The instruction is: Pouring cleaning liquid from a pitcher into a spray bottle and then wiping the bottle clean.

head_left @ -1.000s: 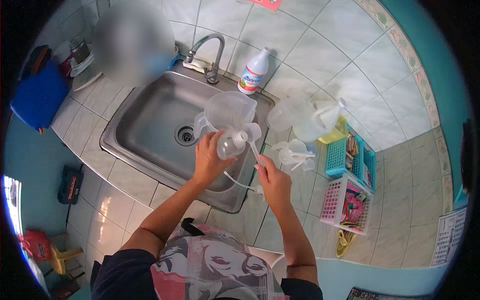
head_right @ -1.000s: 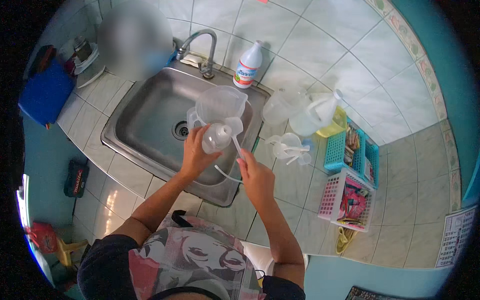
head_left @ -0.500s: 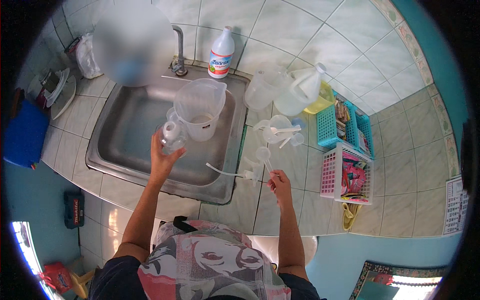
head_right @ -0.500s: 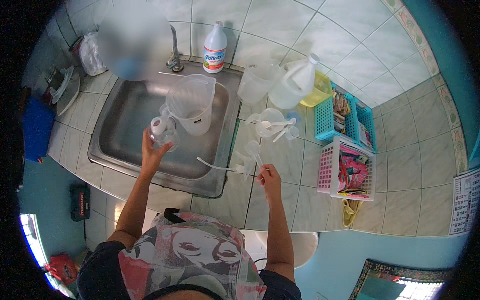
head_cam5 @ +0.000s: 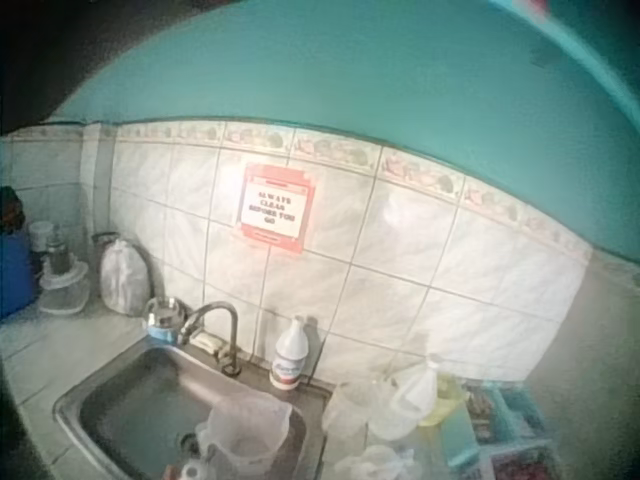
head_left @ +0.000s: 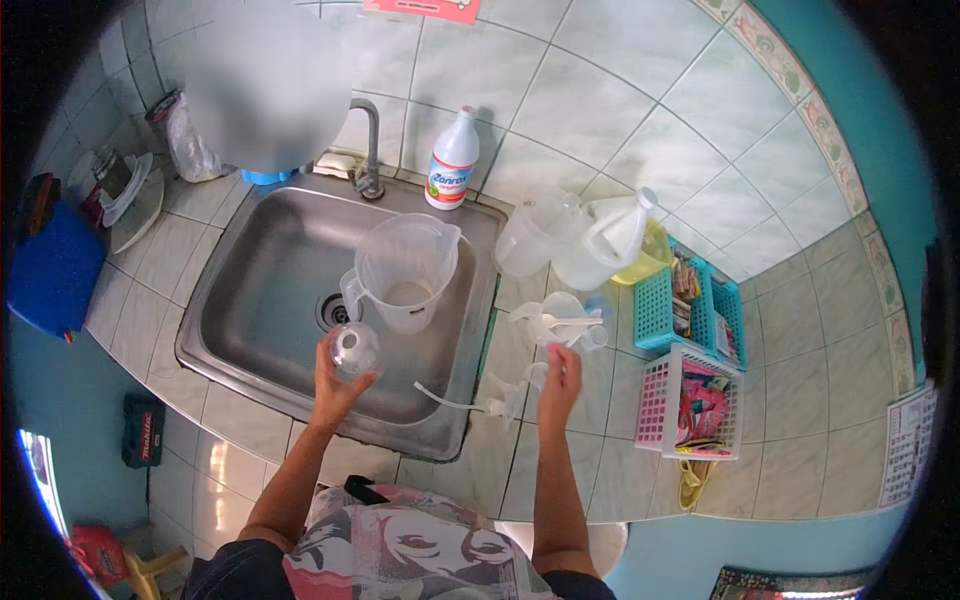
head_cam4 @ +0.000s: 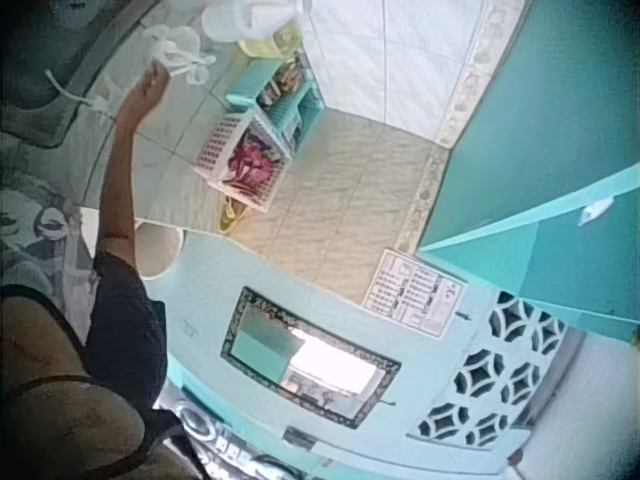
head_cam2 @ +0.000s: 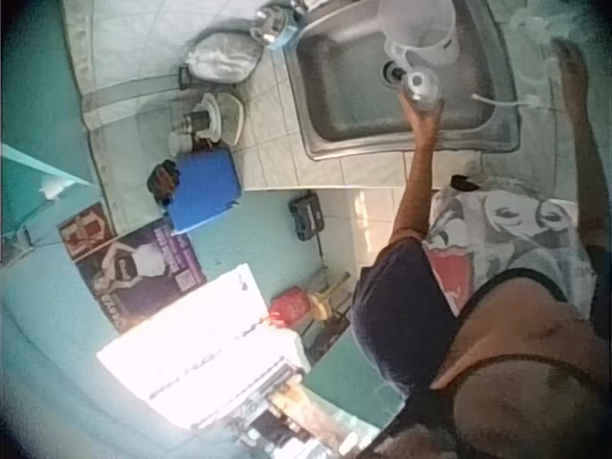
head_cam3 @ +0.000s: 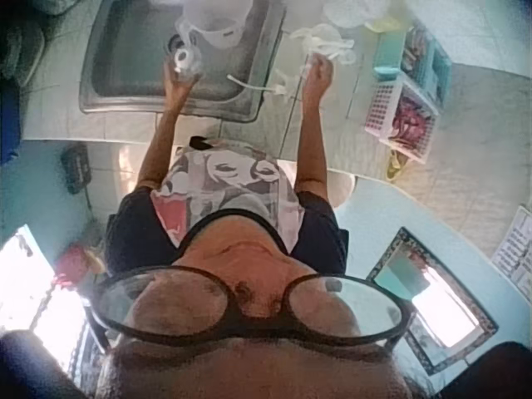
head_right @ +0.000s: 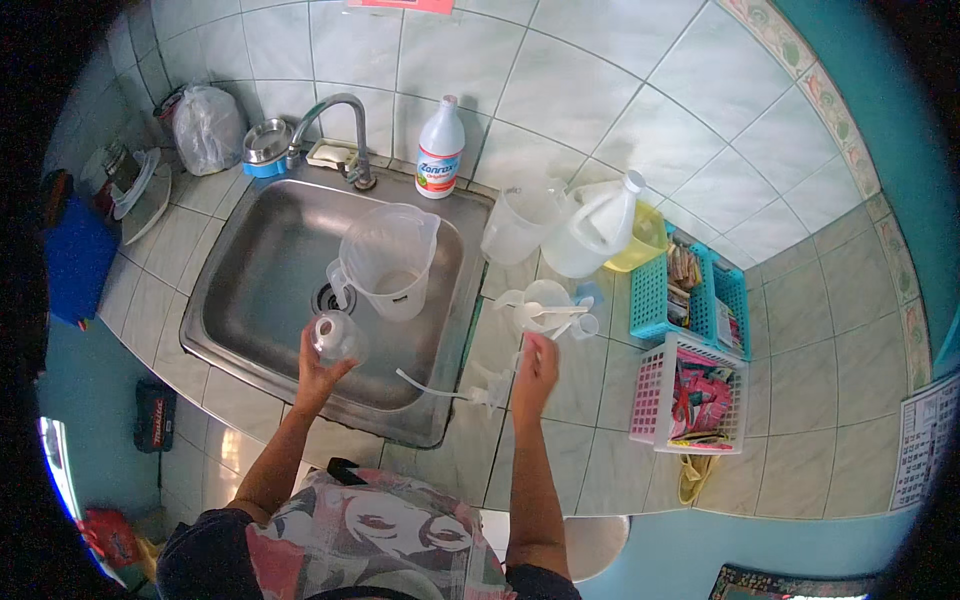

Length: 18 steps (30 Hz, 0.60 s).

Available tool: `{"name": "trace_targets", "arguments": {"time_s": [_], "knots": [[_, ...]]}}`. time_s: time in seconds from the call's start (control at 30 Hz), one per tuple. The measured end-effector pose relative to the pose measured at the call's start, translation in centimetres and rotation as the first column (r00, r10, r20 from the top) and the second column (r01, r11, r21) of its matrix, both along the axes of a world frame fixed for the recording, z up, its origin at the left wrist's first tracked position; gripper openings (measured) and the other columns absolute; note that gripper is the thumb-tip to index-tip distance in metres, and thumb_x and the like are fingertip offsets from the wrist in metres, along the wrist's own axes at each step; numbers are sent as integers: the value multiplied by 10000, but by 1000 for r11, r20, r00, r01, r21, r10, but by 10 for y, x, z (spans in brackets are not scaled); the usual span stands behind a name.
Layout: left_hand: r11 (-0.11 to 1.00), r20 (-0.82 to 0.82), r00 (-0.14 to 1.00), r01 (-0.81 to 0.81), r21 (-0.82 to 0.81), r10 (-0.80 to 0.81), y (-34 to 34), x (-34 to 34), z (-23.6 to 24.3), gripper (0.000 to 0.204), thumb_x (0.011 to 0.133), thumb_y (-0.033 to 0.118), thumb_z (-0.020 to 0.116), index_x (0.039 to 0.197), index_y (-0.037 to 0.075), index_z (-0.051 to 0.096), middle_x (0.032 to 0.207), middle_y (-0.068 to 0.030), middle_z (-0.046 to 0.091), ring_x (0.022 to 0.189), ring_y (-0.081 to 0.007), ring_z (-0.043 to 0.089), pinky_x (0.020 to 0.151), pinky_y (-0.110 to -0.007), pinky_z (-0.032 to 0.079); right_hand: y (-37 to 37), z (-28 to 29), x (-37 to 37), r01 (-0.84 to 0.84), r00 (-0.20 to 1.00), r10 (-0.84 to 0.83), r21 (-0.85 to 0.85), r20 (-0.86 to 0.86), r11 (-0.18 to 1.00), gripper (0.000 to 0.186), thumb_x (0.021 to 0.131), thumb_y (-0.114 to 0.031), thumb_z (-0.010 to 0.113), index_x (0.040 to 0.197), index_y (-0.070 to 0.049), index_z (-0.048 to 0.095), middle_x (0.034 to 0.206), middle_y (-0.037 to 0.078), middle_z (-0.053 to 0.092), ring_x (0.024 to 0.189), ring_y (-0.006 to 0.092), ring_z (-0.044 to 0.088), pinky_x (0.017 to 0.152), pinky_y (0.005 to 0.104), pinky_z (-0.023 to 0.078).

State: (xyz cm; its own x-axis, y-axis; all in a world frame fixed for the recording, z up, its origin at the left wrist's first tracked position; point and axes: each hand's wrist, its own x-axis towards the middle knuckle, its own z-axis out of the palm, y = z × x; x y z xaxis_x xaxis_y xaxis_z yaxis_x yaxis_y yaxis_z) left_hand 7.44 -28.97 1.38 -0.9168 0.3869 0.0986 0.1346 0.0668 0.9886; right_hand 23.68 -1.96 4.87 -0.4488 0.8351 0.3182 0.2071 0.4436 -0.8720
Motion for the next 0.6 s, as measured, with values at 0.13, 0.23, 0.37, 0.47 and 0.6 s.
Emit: {"name": "trace_targets", "arguments": {"time_s": [0.13,0.23,0.37,0.47,0.6], "knots": [[993,186,982,-4,118,-18,7,-1,24,837,583,55,764,1274,35,293,1223,-95,396,1152,-217,401,984,-345,316,18,12,-85,-261,955,159,-454,-251,852,400,824,-236,549,1170,-46,488,1167,69,477,1054,174,443,859,301,356],[956,348,928,26,294,-133,8,-16,35,821,605,72,757,1280,45,289,1229,-96,412,1161,-216,396,999,-348,297,39,13,-131,-171,985,119,-590,-126,789,544,810,-260,558,1268,-39,367,1297,109,360,1213,222,321,988,346,256],[930,346,908,108,351,-236,2,-29,48,827,596,113,765,1273,46,296,1217,-100,440,1166,-214,394,1010,-351,279,37,9,-172,-85,994,16,-660,-110,746,566,772,-231,599,1250,-41,363,1280,101,377,1198,232,336,999,351,228],[939,351,912,92,332,-214,-2,-30,47,832,582,127,775,1264,40,307,1212,-97,445,1166,-213,394,1009,-350,278,41,-2,-190,-79,974,-80,-650,-211,756,519,749,-220,626,1182,-39,405,1219,93,417,1149,225,372,979,342,244],[974,253,958,79,212,-133,-7,-33,42,800,587,108,775,1247,32,330,1190,-87,450,1156,-208,403,1003,-352,289,49,4,-196,-212,929,-6,-545,-370,811,376,763,-251,608,1025,-23,462,1031,86,484,995,206,436,903,332,303]]}}
